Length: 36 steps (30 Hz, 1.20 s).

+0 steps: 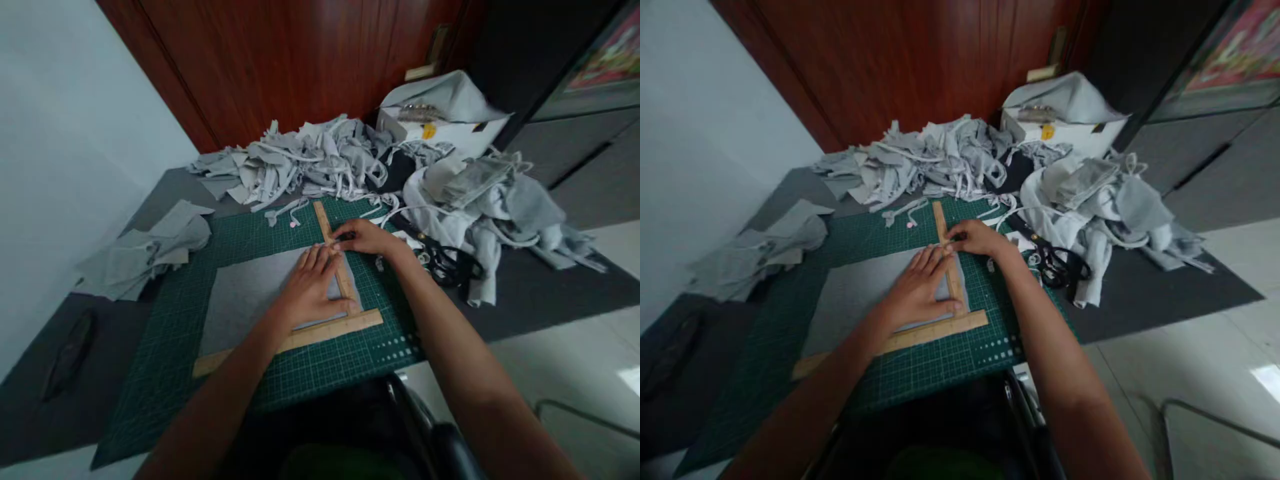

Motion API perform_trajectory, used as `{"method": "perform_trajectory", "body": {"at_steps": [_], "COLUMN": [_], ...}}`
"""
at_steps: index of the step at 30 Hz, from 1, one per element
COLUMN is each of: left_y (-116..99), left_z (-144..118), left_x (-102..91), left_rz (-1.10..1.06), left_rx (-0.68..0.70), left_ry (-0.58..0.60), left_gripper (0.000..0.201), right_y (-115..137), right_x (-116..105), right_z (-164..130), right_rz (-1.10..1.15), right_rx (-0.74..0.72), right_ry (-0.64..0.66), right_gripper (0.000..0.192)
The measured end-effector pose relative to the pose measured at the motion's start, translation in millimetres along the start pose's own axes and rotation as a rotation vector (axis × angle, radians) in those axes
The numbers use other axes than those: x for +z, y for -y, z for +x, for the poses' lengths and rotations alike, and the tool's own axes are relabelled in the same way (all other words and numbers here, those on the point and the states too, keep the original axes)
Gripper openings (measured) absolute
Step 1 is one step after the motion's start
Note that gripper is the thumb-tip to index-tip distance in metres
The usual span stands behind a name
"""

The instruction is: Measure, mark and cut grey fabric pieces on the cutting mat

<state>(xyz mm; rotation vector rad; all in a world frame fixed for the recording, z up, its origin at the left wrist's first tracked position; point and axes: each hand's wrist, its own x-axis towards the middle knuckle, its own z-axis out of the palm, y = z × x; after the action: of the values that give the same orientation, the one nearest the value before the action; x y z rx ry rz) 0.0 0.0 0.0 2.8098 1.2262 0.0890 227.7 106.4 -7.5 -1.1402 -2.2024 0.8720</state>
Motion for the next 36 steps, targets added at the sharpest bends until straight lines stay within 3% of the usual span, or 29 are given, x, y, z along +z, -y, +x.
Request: {"method": "perform_trajectory", "body": {"at_steps": [4, 9, 12, 18, 23, 29, 30, 33, 36], "left_y": [-0.2, -0.1, 0.4, -0.4, -2.7, -2.7, -2.2, -1.2, -1.4], "left_z": [-1.4, -2.0, -1.9, -1.0, -1.2, -1.5, -1.7, -2.1, -2.0], "left_x": [-2.0, 0.8, 2.5, -1.2, -2.7, 1.7, 2.6, 4.1, 3.6], "left_rz": [-0.004, 0.019, 0.018, 0.009, 0.015, 0.019, 0.024, 0.027, 0.007], "left_rx": [-0.010, -0.017, -0.009, 0.003, -0.003, -0.015, -0.013, -0.004, -0.013], "left_ry": [0.011, 0.003, -0.008, -0.006, -0.007, -0.024, -0.031, -0.040, -0.042], "left_gripper": [0.106, 0.105, 0.106, 0.107, 0.108, 0.108, 0.105, 0.100, 0.105], "right_y": [1.5, 10.9, 17.1, 31.6, 53.4, 77.3, 80.7, 91.6, 101.4], "right_x": [-1.2, -6.1, -12.7, -31.4, -31.2, 12.9, 20.7, 33.6, 28.7], "right_z": [0.2, -2.3, -7.7, -26.5, -36.8, -73.5, -83.8, -114.5, -137.9], "right_rz": [0.008, -0.042, -0.078, -0.001, 0.095, 0.299, 0.313, 0.303, 0.083], "right_rx": [-0.004, 0.051, 0.102, 0.205, 0.152, 0.046, 0.067, 0.179, 0.284], "right_ry": [0.014, -0.001, 0.001, 0.294, 0.434, 0.298, 0.278, 0.058, 0.110], "right_gripper": [0.034, 0.042, 0.034, 0.021, 0.016, 0.023, 0.024, 0.022, 0.014]}}
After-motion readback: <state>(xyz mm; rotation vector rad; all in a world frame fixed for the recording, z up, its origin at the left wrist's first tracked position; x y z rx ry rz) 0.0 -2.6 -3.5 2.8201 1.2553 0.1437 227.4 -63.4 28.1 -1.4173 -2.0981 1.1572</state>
